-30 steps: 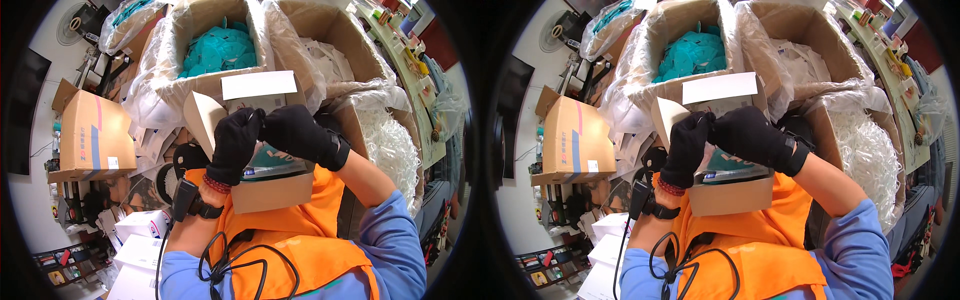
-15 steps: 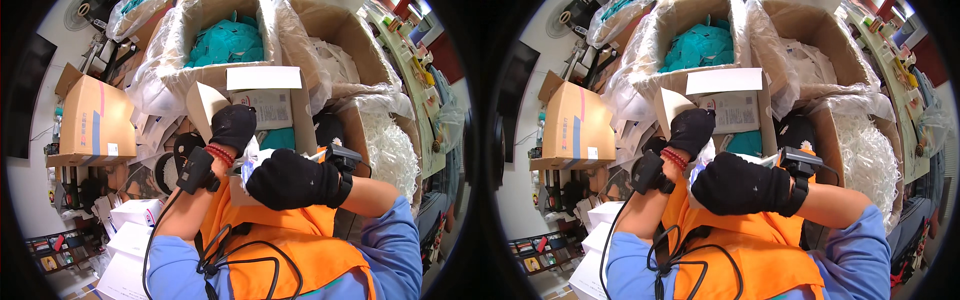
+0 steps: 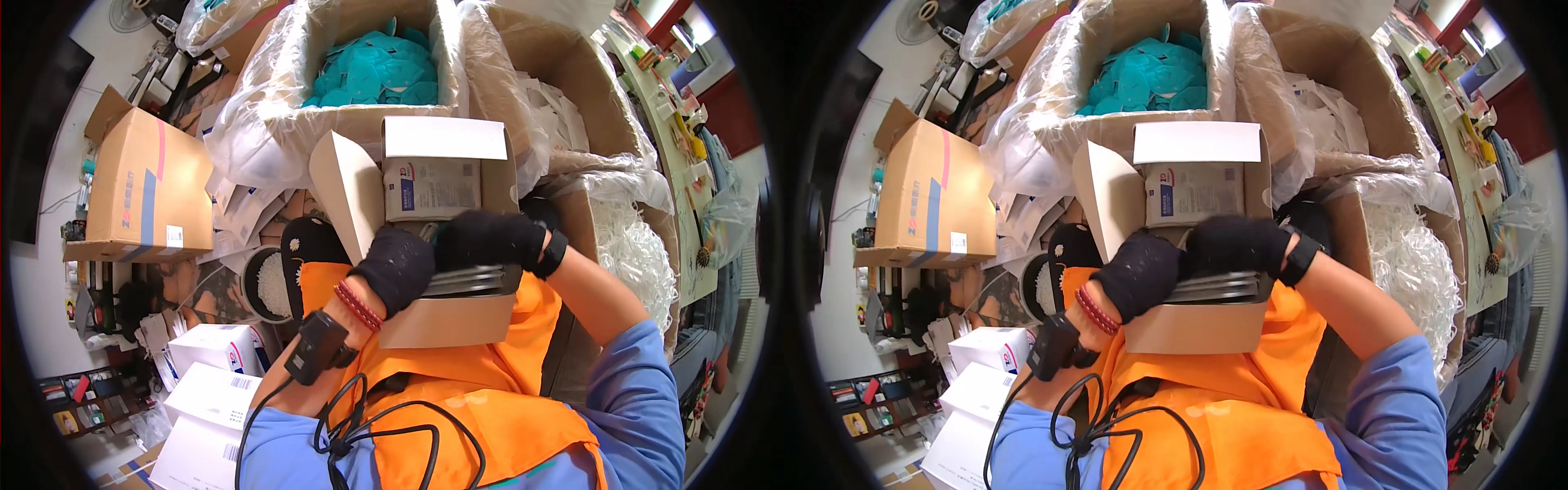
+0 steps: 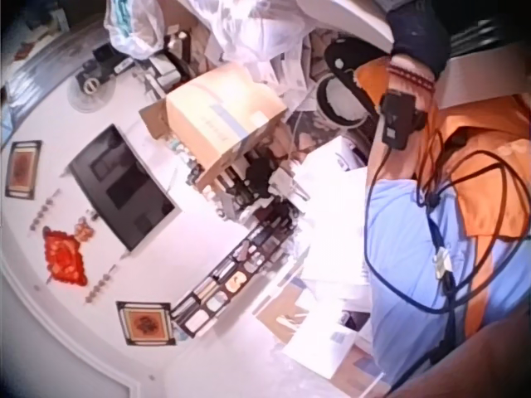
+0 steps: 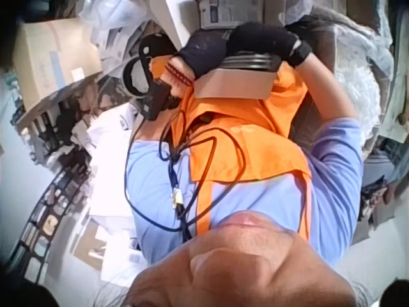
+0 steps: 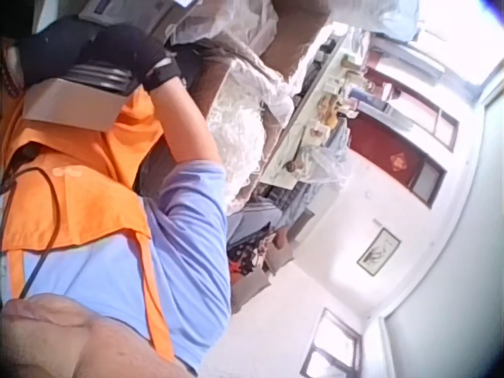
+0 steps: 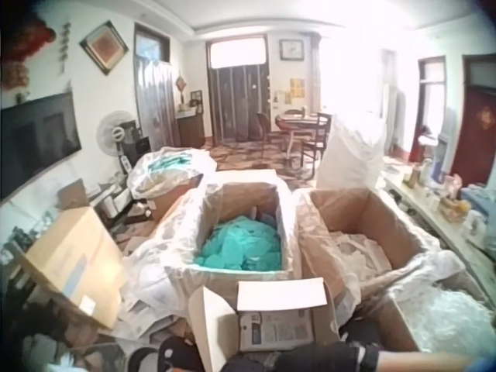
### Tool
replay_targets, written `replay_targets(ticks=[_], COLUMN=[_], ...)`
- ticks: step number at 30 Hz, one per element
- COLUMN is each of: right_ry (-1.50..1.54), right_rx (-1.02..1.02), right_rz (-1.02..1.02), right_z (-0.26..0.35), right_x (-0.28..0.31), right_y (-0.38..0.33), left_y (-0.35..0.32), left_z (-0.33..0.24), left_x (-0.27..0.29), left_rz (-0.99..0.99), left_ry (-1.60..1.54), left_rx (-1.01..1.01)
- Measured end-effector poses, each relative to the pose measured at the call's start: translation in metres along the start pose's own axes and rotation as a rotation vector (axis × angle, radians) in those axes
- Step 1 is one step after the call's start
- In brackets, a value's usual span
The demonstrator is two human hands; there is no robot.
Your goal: The recorder is placing turquoise medical face masks into white retail boxes.
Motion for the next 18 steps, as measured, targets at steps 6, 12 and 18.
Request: replay_targets(ticks=[6,12,18], right_ry=[-0.561,-0.804,-0.500], right_rx=[-0.432,-0.410,-0.225], right_rz=[-0.265,-0.524,-0.447], right_z=[-0.049,-0.072,-0.086], right_x=[0.035,0.023,0.055], right_y=[0.040,0.060,0.043], left_y=[0.004,0.007,0.002], left_z=[-0.020,-0.018,-0.009], left_x=[-0.005,-0.002,0.022], left_rz=[-0.067,-0.052,-0.246], left_ry=[0.168,0.094,-0.069], left_rx=[-0.060,-0.019,-0.088])
Point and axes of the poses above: each hand's wrist, its own y-axis towards the middle knuckle, its own x-axis out of the back of the hand, z = x × y, the point moved 9 cm from there along y, towards the middle knuckle, and after that the axes turned 2 degrees about x, right-handed, at the moved point
